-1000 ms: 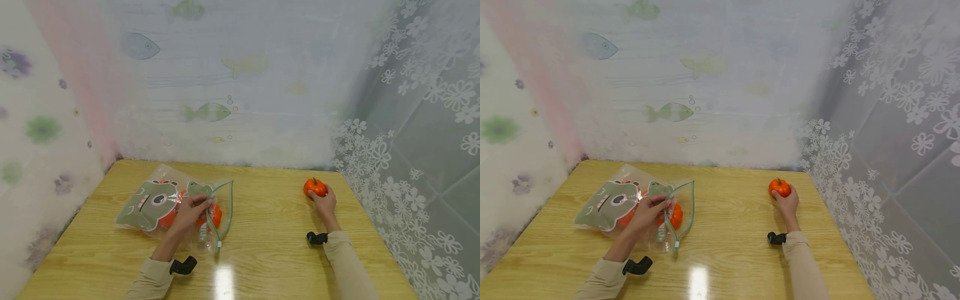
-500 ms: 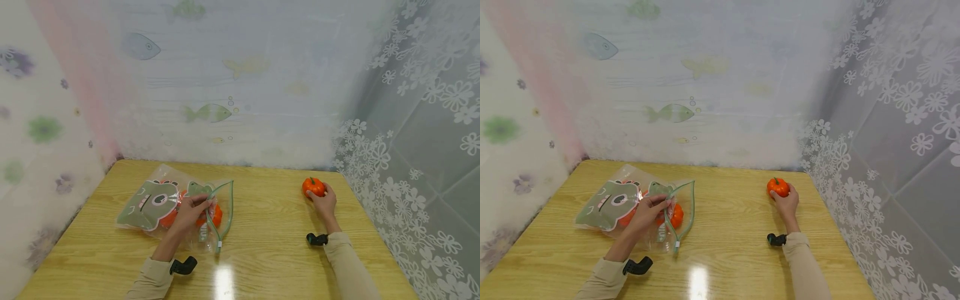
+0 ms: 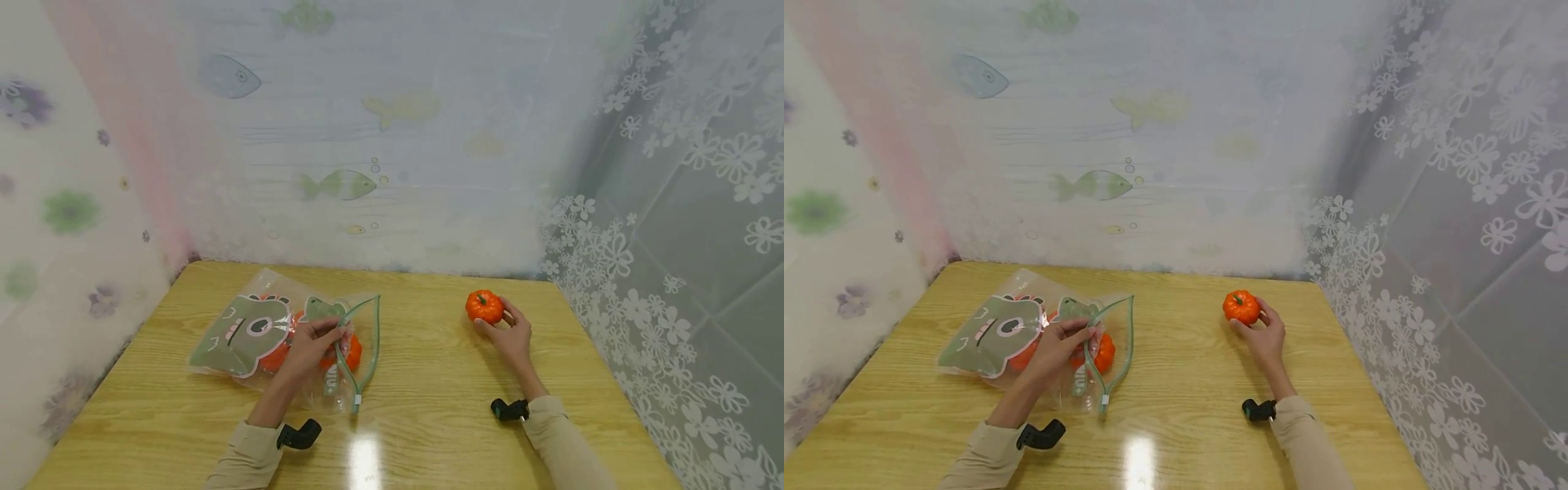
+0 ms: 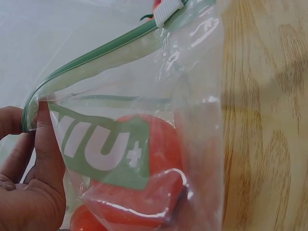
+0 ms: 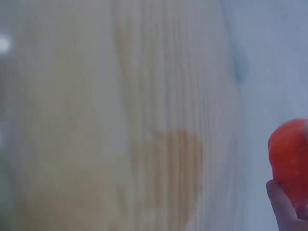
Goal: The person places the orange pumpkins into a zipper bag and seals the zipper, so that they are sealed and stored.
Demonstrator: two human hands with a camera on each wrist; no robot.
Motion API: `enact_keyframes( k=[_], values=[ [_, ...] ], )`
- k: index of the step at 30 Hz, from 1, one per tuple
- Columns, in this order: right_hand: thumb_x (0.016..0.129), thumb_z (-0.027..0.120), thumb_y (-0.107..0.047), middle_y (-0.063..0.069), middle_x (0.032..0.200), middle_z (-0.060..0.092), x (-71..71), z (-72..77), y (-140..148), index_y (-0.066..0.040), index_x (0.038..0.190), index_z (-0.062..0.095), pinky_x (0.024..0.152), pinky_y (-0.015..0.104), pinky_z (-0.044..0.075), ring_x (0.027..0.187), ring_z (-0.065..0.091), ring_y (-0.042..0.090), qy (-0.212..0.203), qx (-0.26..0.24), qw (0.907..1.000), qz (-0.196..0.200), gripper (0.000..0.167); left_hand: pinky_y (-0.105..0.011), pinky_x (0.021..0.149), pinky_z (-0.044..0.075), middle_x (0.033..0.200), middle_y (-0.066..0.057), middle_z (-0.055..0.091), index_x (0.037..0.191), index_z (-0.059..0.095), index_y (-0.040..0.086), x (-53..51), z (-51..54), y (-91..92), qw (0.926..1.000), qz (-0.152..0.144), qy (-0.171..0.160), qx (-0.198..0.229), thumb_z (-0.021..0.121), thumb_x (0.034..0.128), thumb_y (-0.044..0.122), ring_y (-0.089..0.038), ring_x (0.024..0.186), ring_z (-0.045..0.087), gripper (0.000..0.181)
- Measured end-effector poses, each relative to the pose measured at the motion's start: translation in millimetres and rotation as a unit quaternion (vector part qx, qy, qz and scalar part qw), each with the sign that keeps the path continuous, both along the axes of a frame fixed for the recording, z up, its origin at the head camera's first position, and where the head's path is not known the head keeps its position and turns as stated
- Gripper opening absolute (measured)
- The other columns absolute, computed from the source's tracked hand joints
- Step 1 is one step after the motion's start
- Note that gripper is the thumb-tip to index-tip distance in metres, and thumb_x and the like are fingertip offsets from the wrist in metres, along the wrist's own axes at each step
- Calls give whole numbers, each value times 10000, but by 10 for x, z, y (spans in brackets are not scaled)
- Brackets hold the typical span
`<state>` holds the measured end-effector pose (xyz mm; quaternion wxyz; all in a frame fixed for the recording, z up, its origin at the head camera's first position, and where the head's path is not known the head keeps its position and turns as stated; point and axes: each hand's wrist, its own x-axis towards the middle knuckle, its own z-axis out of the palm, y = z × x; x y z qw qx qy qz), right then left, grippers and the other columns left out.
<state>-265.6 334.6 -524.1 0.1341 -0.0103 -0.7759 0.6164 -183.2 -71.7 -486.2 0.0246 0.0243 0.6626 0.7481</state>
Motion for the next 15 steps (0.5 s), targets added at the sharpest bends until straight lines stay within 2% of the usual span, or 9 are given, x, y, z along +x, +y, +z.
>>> enact_keyframes(
  k=[5,10,15],
  values=[
    [834,823,5,159,1533,459,79,1,-185,-29,1469,526,837,132,556,1246,537,212,152,-131,9961,854,702,-192,602,570,813,-7,723,1229,641,-149,-3,-7,-4,10000,-18,0,51,610,1022,63,-111,642,673,299],
    [819,808,70,232,1504,469,201,52,-412,10,1454,525,855,225,592,1172,588,53,371,-141,9844,1716,697,-182,590,549,830,1,728,1238,640,-140,-3,-9,-3,10000,-16,-27,24,603,1025,62,-111,642,667,296],
    [805,815,76,246,1481,483,330,93,-654,9,1447,529,877,305,602,1185,605,46,482,-186,9704,2361,706,-175,587,539,838,9,728,1225,664,-114,-13,-13,-3,9999,53,-34,-84,603,1024,58,-104,645,657,271]
  ],
)
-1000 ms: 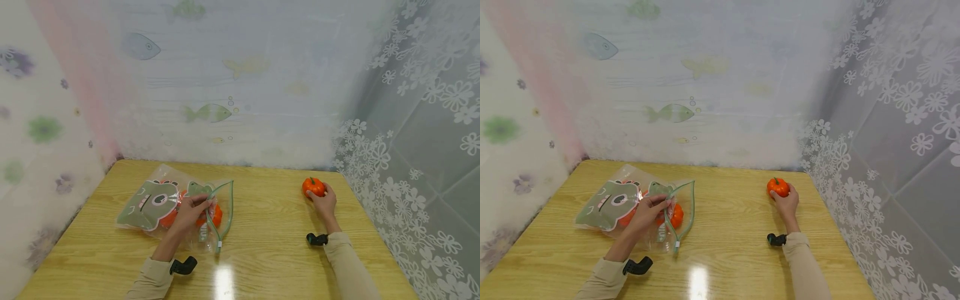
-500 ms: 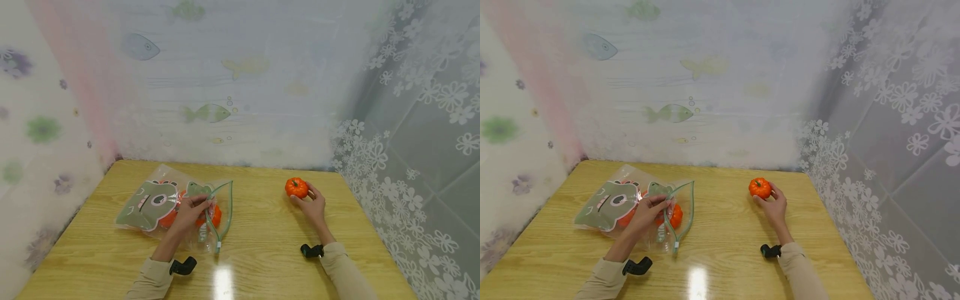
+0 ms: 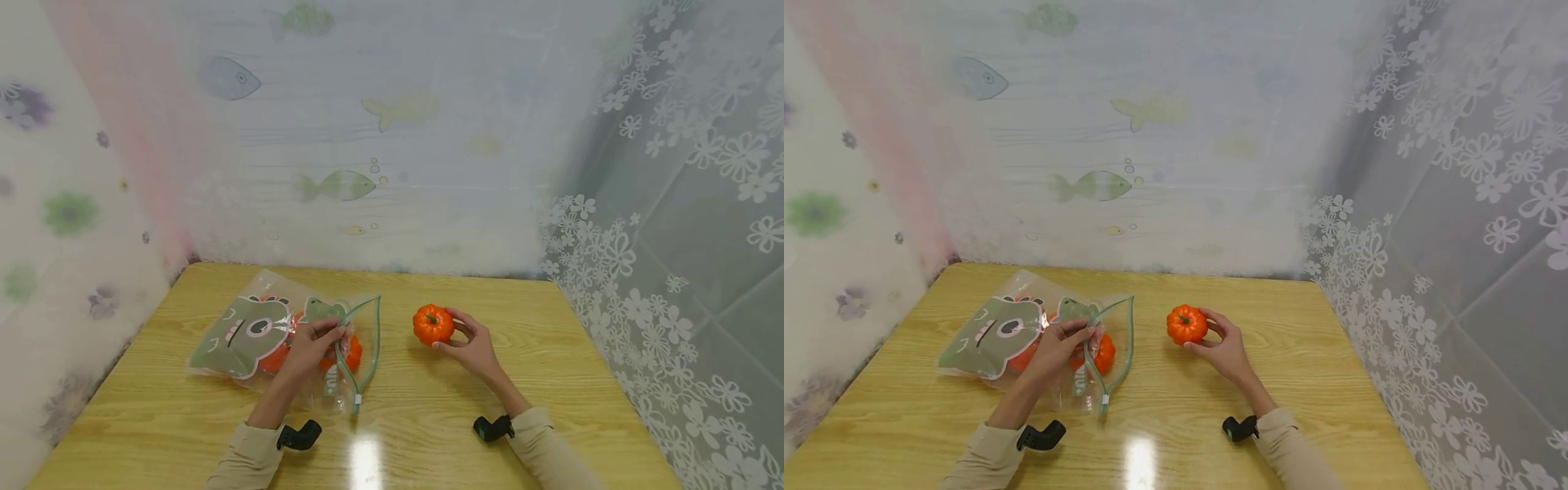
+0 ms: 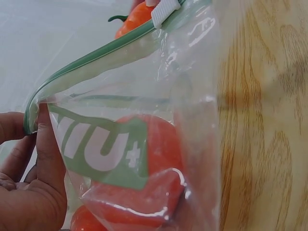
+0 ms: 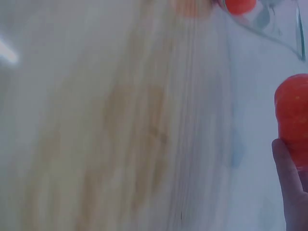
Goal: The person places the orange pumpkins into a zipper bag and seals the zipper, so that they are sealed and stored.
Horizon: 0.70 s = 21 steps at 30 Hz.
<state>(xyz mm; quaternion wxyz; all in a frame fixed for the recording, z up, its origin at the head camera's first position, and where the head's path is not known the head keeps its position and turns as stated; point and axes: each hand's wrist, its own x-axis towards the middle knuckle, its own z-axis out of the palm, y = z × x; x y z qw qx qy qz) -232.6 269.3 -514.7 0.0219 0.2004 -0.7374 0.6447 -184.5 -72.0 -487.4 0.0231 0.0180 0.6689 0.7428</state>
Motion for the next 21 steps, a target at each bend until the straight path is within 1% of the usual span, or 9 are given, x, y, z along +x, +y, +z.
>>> enact_keyframes(
  k=[6,8,11,16,19,21],
  values=[
    [807,814,65,235,1486,475,133,3,-232,-7,1443,531,904,359,601,1225,596,76,-104,-48,9975,691,699,-180,597,546,845,6,728,1240,650,-122,4,13,5,10000,-5,-89,34,603,1030,79,-108,653,655,295],
    [806,811,69,236,1486,471,160,-5,-291,-8,1441,532,910,370,601,1256,585,117,-112,-12,9956,926,698,-174,597,536,856,19,732,1244,651,-116,8,15,4,9999,41,-121,-15,610,1027,88,-94,660,638,300],
    [801,815,76,231,1486,469,190,-17,-363,-14,1439,535,909,380,603,1299,563,215,-102,101,9922,1236,703,-168,596,520,872,31,739,1245,656,-107,13,16,3,9998,110,-153,-61,616,1023,86,-81,672,619,298],
    [800,826,60,213,1480,478,234,-20,-474,-38,1438,543,897,392,607,1314,539,362,-159,273,9874,1551,705,-164,594,513,878,25,743,1237,661,-106,13,17,3,9997,125,-154,-106,620,1020,84,-80,669,610,291],
    [811,823,46,214,1473,476,255,-19,-546,-39,1439,541,901,408,606,1303,537,400,-199,285,9848,1701,694,-168,600,529,883,10,746,1230,667,-103,13,20,0,9997,127,-140,-138,620,1019,80,-84,667,628,283],
    [821,821,32,204,1473,479,260,-22,-598,-49,1443,540,902,405,606,1301,539,401,-220,328,9831,1789,687,-174,613,551,891,7,750,1234,665,-105,14,25,-2,9997,127,-138,-148,618,1020,77,-84,675,649,285]
  ],
)
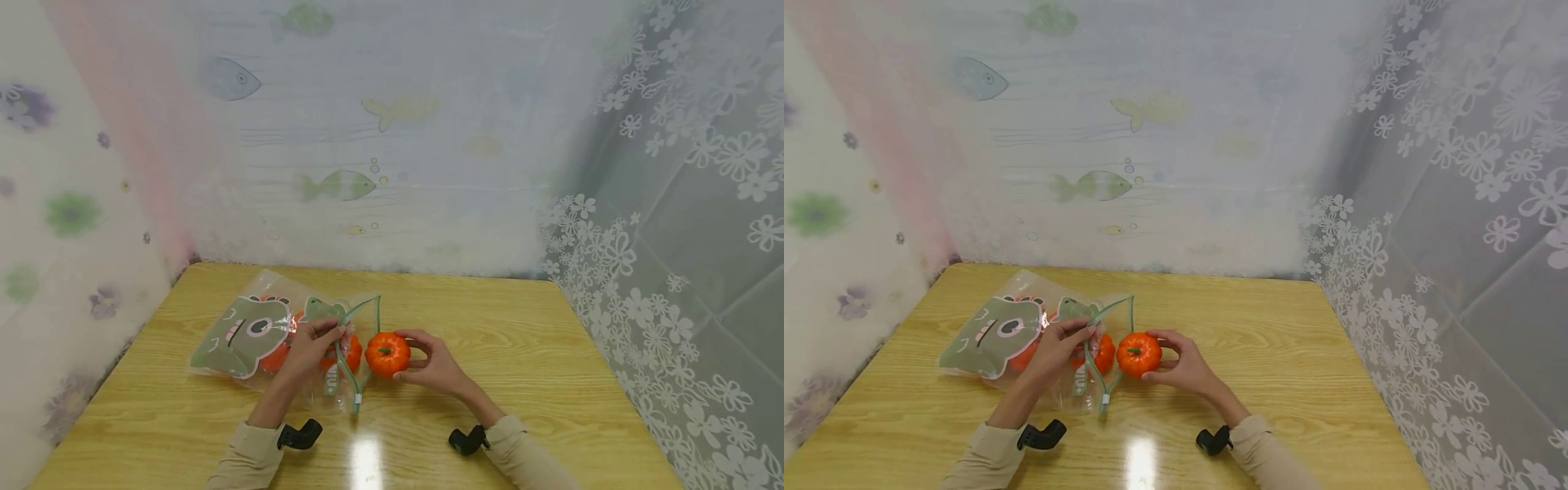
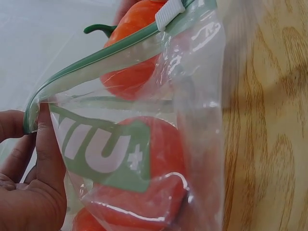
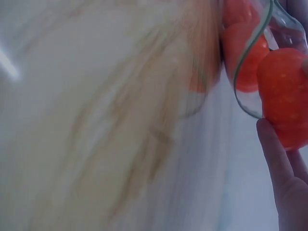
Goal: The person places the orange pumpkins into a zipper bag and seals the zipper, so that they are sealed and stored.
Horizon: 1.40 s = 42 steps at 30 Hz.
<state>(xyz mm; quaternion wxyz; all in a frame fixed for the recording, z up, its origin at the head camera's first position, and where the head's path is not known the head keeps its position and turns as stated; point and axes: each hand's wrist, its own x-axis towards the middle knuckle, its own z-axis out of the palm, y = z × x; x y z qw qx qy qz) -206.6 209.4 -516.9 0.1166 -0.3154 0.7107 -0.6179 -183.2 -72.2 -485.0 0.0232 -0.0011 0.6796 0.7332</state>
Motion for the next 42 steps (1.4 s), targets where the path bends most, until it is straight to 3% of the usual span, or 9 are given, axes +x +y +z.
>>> enact_keyframes(
  k=[6,11,23,30,36,42],
  values=[
    [843,812,7,188,1480,490,14,10,-146,-61,1462,524,900,378,606,1312,527,427,-76,214,9994,269,686,-207,661,598,936,-21,753,1271,629,-128,-10,-4,6,9999,-89,-21,71,607,1024,69,-85,708,678,316],
    [850,810,-4,179,1482,488,13,39,-262,-64,1472,520,913,364,600,1334,514,418,-136,373,9983,422,689,-206,677,599,977,-28,750,1291,624,-115,-10,-2,15,9999,26,-107,-27,605,1023,68,-73,747,683,325],
    [857,801,8,141,1524,465,0,60,-505,-93,1498,497,941,338,584,1371,493,395,-91,509,9969,593,717,-249,689,618,897,-31,730,1289,593,-153,7,26,10,9990,-91,-62,430,565,1035,29,-111,690,676,313],
    [844,813,8,130,1531,469,12,83,-592,-105,1503,498,931,342,589,1360,513,374,-123,594,9970,488,739,-236,693,609,948,-43,748,1289,605,-140,9,27,-13,9993,-129,48,341,578,1039,68,-107,710,676,326],
    [842,817,2,120,1527,477,18,115,-657,-97,1506,490,902,300,597,1348,527,349,-134,793,9965,216,746,-219,636,580,883,-4,730,1302,582,-164,16,62,-18,9986,-256,76,456,587,1040,90,-123,669,661,365],
    [842,817,3,98,1483,531,17,157,-741,-113,1502,503,851,261,603,1300,569,333,104,1049,9944,15,740,-225,664,590,834,10,696,1280,609,-144,9,75,-24,9996,-198,11,202,591,1037,85,-103,704,664,335]
  ],
)
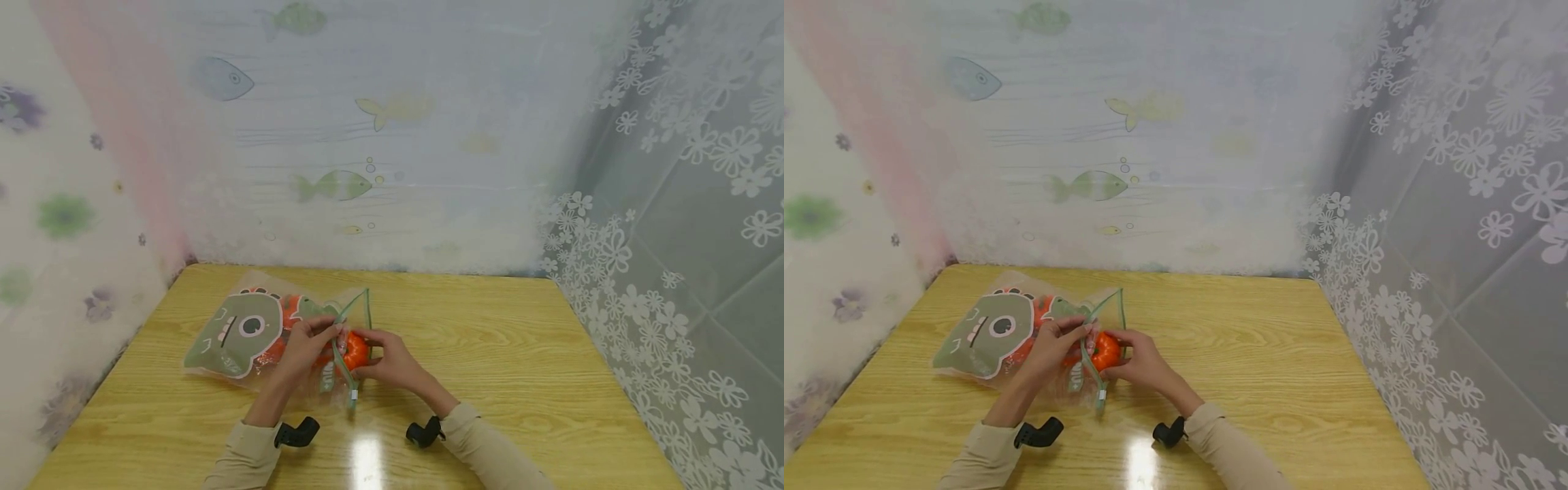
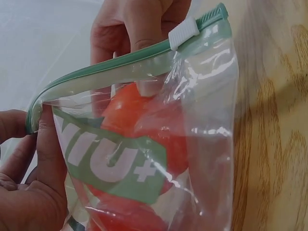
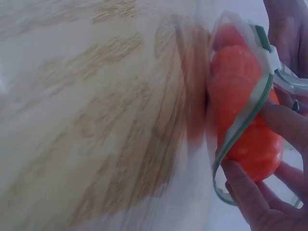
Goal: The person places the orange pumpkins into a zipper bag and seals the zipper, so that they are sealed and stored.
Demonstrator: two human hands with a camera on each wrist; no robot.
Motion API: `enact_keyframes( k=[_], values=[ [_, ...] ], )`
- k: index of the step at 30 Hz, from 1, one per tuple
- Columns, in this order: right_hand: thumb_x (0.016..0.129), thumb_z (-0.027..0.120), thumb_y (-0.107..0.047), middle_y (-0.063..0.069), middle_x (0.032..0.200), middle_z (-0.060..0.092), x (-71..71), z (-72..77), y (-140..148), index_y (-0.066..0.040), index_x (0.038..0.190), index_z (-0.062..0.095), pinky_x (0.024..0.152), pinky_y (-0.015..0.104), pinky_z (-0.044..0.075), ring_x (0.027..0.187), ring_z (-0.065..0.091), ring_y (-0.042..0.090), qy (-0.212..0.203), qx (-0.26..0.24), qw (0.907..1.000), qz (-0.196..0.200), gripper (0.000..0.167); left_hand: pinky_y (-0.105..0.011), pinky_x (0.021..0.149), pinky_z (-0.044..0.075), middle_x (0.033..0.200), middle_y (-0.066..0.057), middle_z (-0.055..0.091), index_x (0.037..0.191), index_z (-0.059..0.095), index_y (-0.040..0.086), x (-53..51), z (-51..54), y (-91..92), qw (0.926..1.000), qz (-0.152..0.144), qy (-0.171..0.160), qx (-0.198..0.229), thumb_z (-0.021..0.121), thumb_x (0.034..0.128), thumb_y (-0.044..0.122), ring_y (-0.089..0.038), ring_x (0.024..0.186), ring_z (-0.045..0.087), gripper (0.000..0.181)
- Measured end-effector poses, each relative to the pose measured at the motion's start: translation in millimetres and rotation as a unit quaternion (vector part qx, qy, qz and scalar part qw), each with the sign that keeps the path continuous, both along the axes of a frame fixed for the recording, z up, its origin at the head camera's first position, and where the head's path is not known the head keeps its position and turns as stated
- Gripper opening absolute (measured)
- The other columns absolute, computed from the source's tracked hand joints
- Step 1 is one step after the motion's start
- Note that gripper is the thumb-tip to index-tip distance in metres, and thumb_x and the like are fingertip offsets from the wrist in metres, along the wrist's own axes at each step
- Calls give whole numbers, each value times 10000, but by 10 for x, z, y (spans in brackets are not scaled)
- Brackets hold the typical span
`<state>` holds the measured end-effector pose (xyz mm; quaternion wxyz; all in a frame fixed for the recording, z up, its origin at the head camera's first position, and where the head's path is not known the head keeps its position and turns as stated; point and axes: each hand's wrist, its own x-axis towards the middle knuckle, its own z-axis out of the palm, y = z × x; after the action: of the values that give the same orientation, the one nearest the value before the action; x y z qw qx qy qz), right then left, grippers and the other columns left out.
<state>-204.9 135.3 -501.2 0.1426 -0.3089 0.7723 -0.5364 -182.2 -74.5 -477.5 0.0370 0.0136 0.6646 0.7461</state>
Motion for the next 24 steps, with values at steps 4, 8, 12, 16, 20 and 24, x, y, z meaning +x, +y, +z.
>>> enact_keyframes(
  k=[4,8,12,16,20,24],
  values=[
    [851,812,-15,92,1450,564,-31,-8,-52,-110,1496,515,841,245,598,1279,586,308,312,254,9991,-109,716,-235,707,609,917,8,712,1281,617,-127,-27,-15,-2,9999,41,-18,-121,587,1036,78,-91,791,692,320],
    [846,827,-50,104,1407,598,-64,-15,-99,-82,1465,551,907,315,592,1244,602,295,690,529,9957,-305,678,-245,738,616,994,-5,727,1294,606,-131,-49,-37,-8,10000,-21,11,-89,577,1039,72,-94,858,708,326],
    [839,834,-54,154,1366,617,-78,-5,-147,-28,1441,563,942,399,588,1202,618,320,1000,577,9922,-461,660,-220,705,601,973,-1,729,1286,619,-120,-62,-45,-19,9999,-12,-6,-153,588,1037,87,-91,807,690,325],
    [838,838,-55,196,1347,613,-77,-5,-172,21,1438,545,899,413,606,1165,629,351,1114,566,9900,-661,672,-201,695,588,981,2,718,1303,608,-112,-58,-41,-38,9995,-33,-37,-299,575,1045,96,-79,793,674,333],
    [837,835,-42,179,1326,629,-87,-19,-175,-1,1423,572,864,381,617,1144,638,343,1043,614,9912,-532,644,-205,685,592,956,3,714,1294,607,-124,-56,-48,-33,9997,-41,-26,-247,573,1040,72,-78,771,672,323],
    [836,817,-10,114,1266,679,-118,-26,-184,-67,1337,662,802,259,614,1147,658,310,780,609,9951,6,528,-239,699,614,886,-15,707,1256,610,-161,-68,-71,-9,10000,-33,35,19,575,1028,25,-106,723,678,296]
  ],
)
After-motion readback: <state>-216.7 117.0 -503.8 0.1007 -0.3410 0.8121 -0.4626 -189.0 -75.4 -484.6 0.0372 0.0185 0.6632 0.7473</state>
